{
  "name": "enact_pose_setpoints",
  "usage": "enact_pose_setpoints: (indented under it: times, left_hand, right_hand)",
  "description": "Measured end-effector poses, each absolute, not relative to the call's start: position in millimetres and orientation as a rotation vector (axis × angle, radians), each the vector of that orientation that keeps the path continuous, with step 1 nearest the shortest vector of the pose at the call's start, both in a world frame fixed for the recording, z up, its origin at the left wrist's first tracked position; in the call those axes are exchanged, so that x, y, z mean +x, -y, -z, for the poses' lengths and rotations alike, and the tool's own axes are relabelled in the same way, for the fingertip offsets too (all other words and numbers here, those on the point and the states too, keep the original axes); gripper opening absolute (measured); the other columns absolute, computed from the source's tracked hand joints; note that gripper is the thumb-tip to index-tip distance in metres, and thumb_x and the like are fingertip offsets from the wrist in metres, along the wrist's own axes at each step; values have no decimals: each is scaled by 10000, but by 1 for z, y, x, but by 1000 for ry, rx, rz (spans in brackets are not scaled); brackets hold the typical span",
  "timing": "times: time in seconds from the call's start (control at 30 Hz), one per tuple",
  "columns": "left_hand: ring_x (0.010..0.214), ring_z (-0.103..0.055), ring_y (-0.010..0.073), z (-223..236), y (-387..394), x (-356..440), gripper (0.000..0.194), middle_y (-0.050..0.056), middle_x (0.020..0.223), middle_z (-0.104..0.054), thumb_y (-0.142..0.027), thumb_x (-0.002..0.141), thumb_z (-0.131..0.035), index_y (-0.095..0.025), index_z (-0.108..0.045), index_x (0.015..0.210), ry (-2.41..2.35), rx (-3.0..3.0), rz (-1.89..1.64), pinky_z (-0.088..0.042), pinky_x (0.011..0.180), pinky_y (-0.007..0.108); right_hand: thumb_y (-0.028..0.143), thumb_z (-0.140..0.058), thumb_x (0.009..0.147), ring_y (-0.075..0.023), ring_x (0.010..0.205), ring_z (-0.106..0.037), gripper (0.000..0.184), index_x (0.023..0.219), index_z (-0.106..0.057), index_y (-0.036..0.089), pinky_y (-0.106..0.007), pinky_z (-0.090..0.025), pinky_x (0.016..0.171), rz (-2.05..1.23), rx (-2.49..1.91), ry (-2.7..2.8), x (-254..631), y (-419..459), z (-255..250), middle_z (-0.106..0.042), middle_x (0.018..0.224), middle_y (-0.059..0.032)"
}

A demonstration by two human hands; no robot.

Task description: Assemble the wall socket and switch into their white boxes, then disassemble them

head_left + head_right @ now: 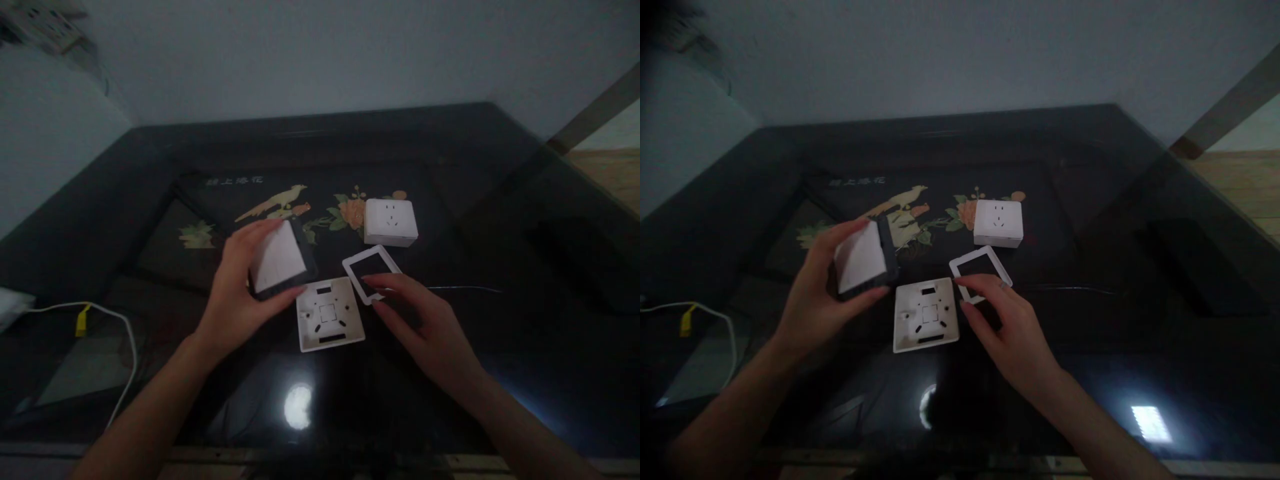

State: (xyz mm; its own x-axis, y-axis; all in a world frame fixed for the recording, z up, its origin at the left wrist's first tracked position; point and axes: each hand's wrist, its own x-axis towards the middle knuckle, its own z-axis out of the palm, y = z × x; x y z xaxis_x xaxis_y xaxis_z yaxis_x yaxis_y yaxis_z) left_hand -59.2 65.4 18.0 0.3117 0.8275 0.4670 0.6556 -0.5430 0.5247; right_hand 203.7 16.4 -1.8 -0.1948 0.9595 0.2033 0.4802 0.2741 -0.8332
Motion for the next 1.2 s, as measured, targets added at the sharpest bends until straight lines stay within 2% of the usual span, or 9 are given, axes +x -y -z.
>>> enact_pose_setpoints:
  times: [0.13, 0.3, 0.47, 0.6, 0.73, 0.8, 0.9, 1.03, 1.2]
  left_hand:
    - [1288, -440, 382, -5, -99, -113, 646, 99, 1366, -529, -488, 801, -726, -215, -500, 1341, -1738, 2253, -995, -320, 1106, 559]
    - [1234, -480, 419, 29, -119, -158, 618, 147, 1277, -588, -455, 766, -728, -179, -537, 1285, -1992, 2206, -739, -371, 1038, 615]
    - [1256, -472, 359, 44, -119, -159, 651, 141, 1339, -536, -493, 805, -652, -192, -485, 1358, -1931, 2219, -592, -387, 1056, 528]
    - [1269, -470, 349, 44, -118, -158, 640, 137, 1350, -540, -504, 830, -612, -202, -467, 1375, -1874, 2260, -574, -352, 1082, 544]
    - [1331, -425, 352, 34, -112, -152, 588, 141, 1432, -461, -504, 855, -588, -218, -485, 1360, -1858, 2261, -619, -333, 1104, 553]
    - [1342, -414, 339, 27, -107, -144, 449, 131, 1446, -440, -486, 891, -560, -224, -567, 1255, -1830, 2284, -729, -332, 1111, 547]
    - [1312, -428, 332, 23, -99, -127, 286, 118, 1356, -526, -458, 909, -564, -224, -653, 1047, -1722, 2433, -741, -341, 1098, 553]
    - [1310, -417, 366, 30, -93, -111, 277, 137, 1340, -553, -426, 833, -684, -205, -647, 997, -1669, 2544, -549, -364, 1077, 570]
    - [1311, -430, 345, 36, -95, -110, 168, 161, 1324, -562, -322, 912, -569, -177, -620, 979, -1678, 2539, -559, -358, 1094, 559]
  right_hand:
    - [147, -501, 894, -279, 1202, -608, 338, 1185, -655, 226, -550, -510, 1010, -557, -1396, 2097, 210, -23, 17, -657, 1265, -111]
    - [208, -507, 933, -294, 1291, -553, 413, 1342, -566, 219, -564, -464, 1063, -517, -1411, 2263, 206, -21, 29, -590, 1393, -127]
    - [359, -560, 933, -325, 1371, -459, 591, 1468, -406, 159, -617, -381, 1101, -547, -1395, 2370, 199, -17, 30, -503, 1471, -171]
    - [446, -644, 871, -351, 1418, -370, 738, 1507, -349, 217, -642, -369, 1095, -546, -1369, 2427, 195, -15, 35, -458, 1506, -148]
    - [427, -679, 847, -367, 1422, -352, 740, 1500, -371, 267, -662, -350, 1092, -485, -1330, 2466, 193, -14, 42, -429, 1528, -126]
    - [412, -704, 828, -369, 1421, -351, 768, 1504, -362, 288, -664, -346, 1090, -451, -1314, 2472, 193, -15, 44, -417, 1534, -127]
    - [396, -747, 791, -381, 1411, -366, 800, 1495, -377, 308, -663, -368, 1073, -403, -1295, 2501, 192, -15, 45, -421, 1531, -133]
    - [353, -746, 798, -408, 1388, -394, 693, 1435, -484, 280, -680, -393, 1039, -325, -1284, 2530, 189, -16, 46, -442, 1511, -167]
    - [277, -766, 782, -420, 1388, -386, 641, 1384, -549, 288, -692, -384, 1034, -295, -1249, 2541, 182, -17, 45, -459, 1494, -190]
